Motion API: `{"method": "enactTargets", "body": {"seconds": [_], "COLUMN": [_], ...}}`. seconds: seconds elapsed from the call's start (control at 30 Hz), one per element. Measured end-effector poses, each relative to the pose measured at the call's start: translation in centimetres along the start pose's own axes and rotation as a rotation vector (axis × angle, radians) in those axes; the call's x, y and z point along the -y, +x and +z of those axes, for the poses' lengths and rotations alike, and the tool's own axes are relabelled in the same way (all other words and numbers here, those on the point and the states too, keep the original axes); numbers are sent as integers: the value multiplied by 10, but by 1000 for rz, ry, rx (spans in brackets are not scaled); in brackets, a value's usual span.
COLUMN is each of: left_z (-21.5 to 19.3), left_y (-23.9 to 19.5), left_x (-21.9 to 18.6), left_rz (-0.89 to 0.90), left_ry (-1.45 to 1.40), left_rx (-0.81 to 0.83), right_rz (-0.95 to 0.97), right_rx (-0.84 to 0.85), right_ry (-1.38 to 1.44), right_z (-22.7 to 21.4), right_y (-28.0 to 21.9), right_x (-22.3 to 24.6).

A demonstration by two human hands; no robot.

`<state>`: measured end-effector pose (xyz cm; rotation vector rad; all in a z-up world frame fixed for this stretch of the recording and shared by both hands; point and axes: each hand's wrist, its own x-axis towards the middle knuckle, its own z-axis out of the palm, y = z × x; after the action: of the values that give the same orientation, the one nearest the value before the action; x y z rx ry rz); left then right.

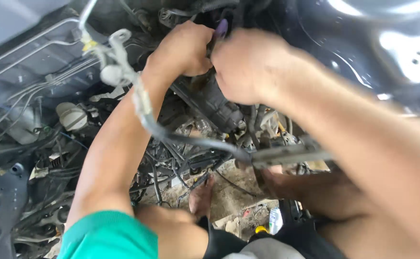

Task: Cleaning a fuse box cover with a brush and positioning it inside the engine bay

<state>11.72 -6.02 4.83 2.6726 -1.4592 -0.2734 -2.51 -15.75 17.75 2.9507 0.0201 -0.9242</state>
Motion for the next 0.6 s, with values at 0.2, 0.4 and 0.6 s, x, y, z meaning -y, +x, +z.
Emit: {"method": "enactTargets", "body": {"seconds": [0.2, 0.4, 0.6], "left_z": [-30, -3, -9], "left_y": [-31, -41, -40], "left_x": [-44, -43, -43], "left_rz": [-167, -144, -248], "left_ry": [-5, 58, -19], "left_rx": [145, -1, 22], "right_rz": [102, -335, 37], "right_rx": [-132, -429, 528], "right_ry": [246, 436, 177], "right_z": [117, 113, 207], "right_y": [4, -78, -106], "right_x": [-11, -11, 10]}}
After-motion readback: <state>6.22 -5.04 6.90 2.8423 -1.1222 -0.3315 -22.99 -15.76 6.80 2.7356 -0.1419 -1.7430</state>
